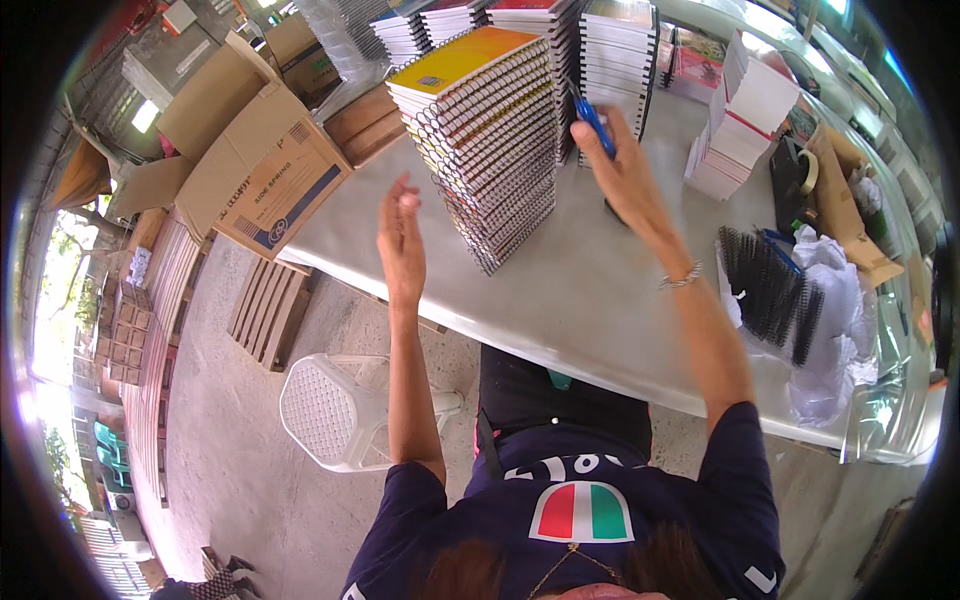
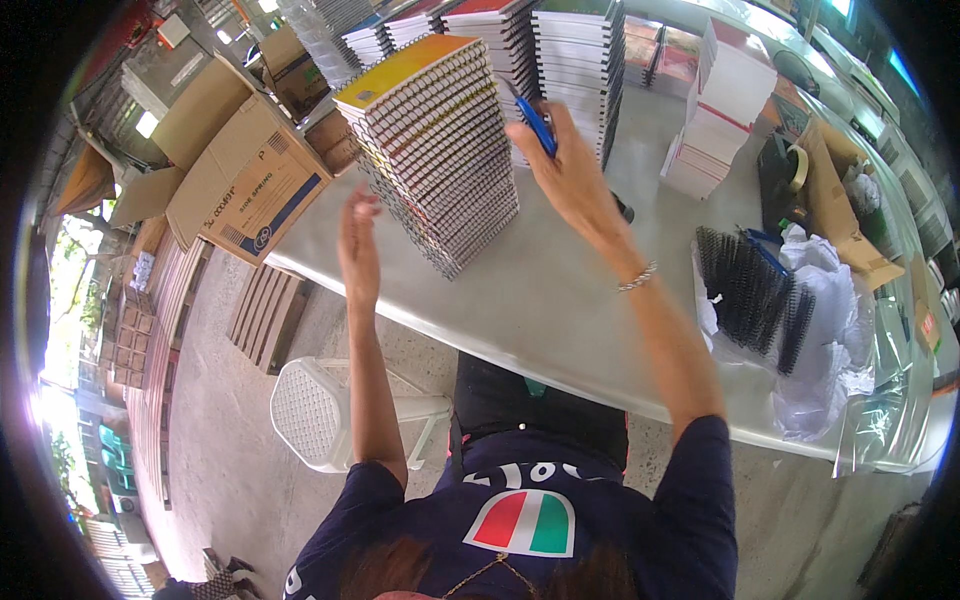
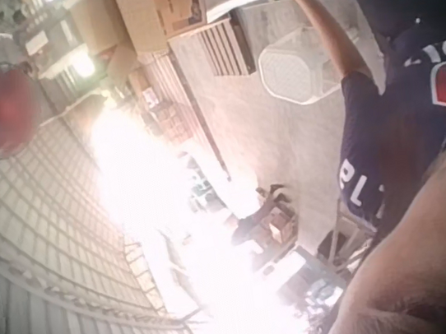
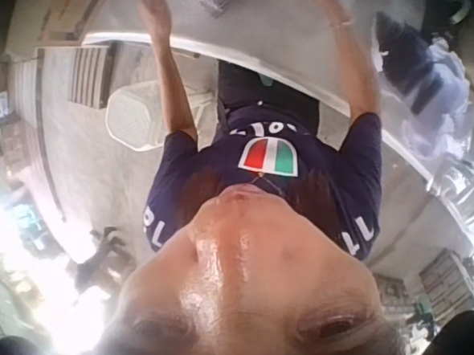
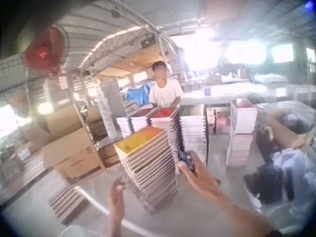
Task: The person uses pliers to trim the spiral binding of stacked notebooks, then inserts a black plastic cover into the spiral of individual notebooks. The person handles stacks of notebooks, loose spiral bindings, and plastic covers on a work table.
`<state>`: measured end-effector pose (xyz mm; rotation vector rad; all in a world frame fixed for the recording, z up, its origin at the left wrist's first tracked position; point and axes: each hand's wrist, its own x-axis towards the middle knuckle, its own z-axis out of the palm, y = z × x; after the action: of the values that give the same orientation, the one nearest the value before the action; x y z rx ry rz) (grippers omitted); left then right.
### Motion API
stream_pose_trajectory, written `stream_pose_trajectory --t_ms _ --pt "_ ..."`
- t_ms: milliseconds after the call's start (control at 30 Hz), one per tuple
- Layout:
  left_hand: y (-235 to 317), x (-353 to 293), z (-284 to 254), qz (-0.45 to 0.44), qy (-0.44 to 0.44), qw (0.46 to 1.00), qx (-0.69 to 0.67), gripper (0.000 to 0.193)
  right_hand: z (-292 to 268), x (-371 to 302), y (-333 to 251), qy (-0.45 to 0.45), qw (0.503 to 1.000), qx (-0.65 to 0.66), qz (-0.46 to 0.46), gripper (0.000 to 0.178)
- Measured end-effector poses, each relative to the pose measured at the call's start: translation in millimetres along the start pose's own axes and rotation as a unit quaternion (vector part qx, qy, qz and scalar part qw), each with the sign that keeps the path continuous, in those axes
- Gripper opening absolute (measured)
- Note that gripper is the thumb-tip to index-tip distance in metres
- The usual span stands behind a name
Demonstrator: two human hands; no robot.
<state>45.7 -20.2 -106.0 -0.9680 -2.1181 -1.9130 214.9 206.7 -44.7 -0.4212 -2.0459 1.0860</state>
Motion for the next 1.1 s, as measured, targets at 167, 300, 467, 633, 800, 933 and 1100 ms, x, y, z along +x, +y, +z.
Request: stream_pose_trajectory --t_ms 167,300,467,633,800,933,1100 --pt "94 6 5 0.138 0.050 0.989 -0.020 0.052 -26 17 -66 0.018 0.938 -0.129 -0.321 0.049" --pt "110 12 29 0.191 0.076 0.978 -0.023 0.043 -29 19 -81 0.041 0.879 -0.283 -0.382 0.047" --pt "111 16 41 0.176 0.078 0.981 -0.039 0.037 -31 7 -110 -0.025 0.872 -0.363 -0.327 0.058" --pt "109 22 44 0.173 0.089 0.980 -0.039 0.031 -28 11 -107 -0.060 0.878 -0.384 -0.279 0.061" --pt "107 25 45 0.180 0.095 0.978 -0.050 0.027 -27 14 -106 -0.068 0.890 -0.365 -0.265 0.055" --pt "104 26 47 0.194 0.098 0.974 -0.066 0.027 -33 11 -111 -0.089 0.913 -0.285 -0.279 0.054" --pt "104 26 46 0.193 0.103 0.975 -0.045 0.026 -35 9 -115 -0.076 0.913 -0.287 -0.279 0.050"
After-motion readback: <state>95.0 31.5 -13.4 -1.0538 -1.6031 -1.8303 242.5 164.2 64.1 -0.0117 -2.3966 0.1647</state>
